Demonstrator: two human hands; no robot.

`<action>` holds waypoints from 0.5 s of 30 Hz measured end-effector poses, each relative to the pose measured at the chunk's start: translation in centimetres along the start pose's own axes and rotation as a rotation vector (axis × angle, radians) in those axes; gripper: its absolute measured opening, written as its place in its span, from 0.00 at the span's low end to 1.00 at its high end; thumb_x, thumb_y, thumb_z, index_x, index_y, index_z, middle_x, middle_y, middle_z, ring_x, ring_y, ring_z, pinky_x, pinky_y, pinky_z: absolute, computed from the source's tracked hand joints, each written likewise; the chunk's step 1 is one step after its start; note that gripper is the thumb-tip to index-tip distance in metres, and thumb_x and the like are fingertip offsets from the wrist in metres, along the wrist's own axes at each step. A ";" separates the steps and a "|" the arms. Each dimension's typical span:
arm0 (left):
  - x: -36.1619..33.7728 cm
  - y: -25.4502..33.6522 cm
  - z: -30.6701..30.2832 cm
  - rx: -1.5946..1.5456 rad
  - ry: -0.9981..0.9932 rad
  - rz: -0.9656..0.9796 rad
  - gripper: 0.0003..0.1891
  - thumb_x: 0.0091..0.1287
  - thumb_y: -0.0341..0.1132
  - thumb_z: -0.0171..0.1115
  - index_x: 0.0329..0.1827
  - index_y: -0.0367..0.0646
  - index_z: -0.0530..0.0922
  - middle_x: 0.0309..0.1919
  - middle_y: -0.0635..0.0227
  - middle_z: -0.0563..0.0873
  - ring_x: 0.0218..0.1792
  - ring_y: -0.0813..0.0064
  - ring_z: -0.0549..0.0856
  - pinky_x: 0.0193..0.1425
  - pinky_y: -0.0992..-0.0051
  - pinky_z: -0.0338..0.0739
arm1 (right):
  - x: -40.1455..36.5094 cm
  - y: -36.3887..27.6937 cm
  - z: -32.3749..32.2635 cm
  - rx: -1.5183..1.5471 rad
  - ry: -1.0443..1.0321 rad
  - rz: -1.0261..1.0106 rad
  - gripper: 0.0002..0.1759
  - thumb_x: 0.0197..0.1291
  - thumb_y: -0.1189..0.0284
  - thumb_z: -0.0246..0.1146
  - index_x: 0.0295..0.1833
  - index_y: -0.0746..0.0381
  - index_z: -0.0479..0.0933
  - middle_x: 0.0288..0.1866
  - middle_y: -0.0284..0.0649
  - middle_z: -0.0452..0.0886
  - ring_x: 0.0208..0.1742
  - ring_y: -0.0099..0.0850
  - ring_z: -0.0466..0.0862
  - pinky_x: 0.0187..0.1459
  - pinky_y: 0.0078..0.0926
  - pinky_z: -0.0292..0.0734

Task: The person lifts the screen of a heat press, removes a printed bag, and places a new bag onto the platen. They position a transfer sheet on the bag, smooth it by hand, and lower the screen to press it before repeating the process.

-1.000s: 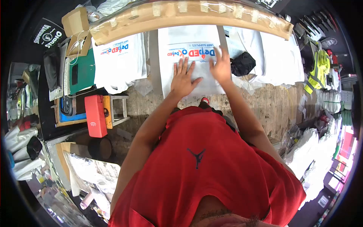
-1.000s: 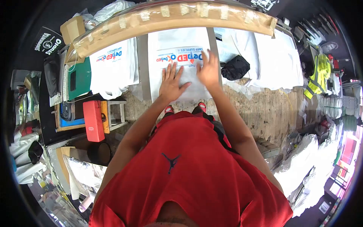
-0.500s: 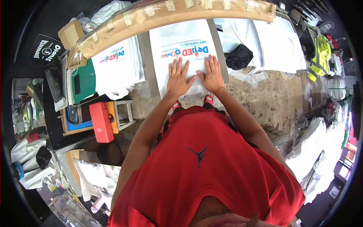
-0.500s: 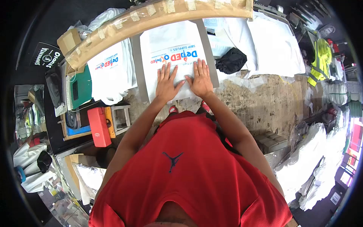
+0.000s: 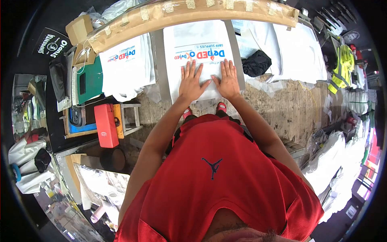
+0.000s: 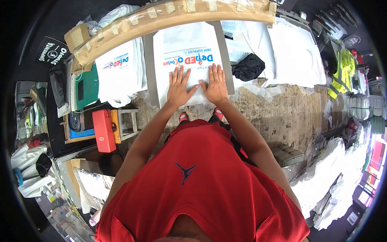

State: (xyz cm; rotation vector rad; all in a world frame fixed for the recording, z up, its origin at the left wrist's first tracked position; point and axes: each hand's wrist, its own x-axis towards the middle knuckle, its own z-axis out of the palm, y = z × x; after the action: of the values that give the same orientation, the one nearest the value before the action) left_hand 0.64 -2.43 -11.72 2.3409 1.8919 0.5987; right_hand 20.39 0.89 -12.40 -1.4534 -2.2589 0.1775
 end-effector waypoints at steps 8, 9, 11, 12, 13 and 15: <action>0.0 -0.1 0.1 -0.032 0.030 0.019 0.43 0.70 0.63 0.58 0.80 0.44 0.64 0.81 0.46 0.57 0.82 0.44 0.53 0.83 0.42 0.43 | 0.9 -1.4 -6.7 0.041 -0.215 -0.078 0.40 0.66 0.53 0.67 0.73 0.70 0.68 0.75 0.56 0.70 0.76 0.52 0.68 0.76 0.48 0.61; 0.0 -0.1 0.1 -0.038 0.033 0.014 0.43 0.70 0.63 0.59 0.80 0.44 0.64 0.81 0.46 0.58 0.82 0.44 0.53 0.83 0.42 0.43 | 2.0 -2.2 -12.1 0.099 -0.551 -0.206 0.37 0.66 0.54 0.67 0.72 0.68 0.71 0.71 0.54 0.75 0.73 0.50 0.73 0.74 0.46 0.65; 0.0 -0.2 0.0 -0.034 0.054 0.017 0.42 0.70 0.63 0.59 0.79 0.43 0.65 0.80 0.45 0.58 0.81 0.44 0.54 0.82 0.41 0.45 | 4.6 -3.7 -23.6 0.408 -0.937 -0.503 0.28 0.65 0.56 0.68 0.64 0.62 0.78 0.54 0.47 0.88 0.57 0.40 0.86 0.64 0.39 0.76; -0.1 -0.1 0.0 -0.030 0.069 0.029 0.42 0.69 0.63 0.60 0.78 0.43 0.66 0.80 0.45 0.59 0.81 0.43 0.55 0.82 0.41 0.46 | 6.0 -5.2 -29.8 0.669 -0.921 -0.550 0.23 0.62 0.59 0.71 0.56 0.64 0.81 0.49 0.47 0.89 0.58 0.44 0.85 0.55 0.36 0.81; -0.3 0.1 -0.1 -0.033 0.070 0.035 0.42 0.69 0.63 0.60 0.78 0.43 0.66 0.80 0.45 0.59 0.81 0.43 0.55 0.82 0.41 0.46 | 7.2 -5.8 -35.6 0.809 -0.623 -0.656 0.23 0.62 0.58 0.71 0.56 0.64 0.81 0.49 0.47 0.89 0.58 0.44 0.85 0.55 0.36 0.80; 0.2 0.2 -0.5 -0.060 0.053 0.022 0.41 0.69 0.62 0.61 0.77 0.43 0.68 0.79 0.45 0.61 0.80 0.42 0.56 0.81 0.41 0.48 | 11.9 -7.6 -43.3 0.494 0.340 -0.624 0.24 0.62 0.58 0.71 0.56 0.63 0.81 0.49 0.47 0.89 0.58 0.44 0.85 0.56 0.37 0.80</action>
State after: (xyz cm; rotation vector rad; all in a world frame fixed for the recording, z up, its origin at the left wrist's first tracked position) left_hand 0.64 -2.43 -11.13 2.3341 1.8441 0.7166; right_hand 28.67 2.55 32.37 -0.4568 -2.0703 0.2434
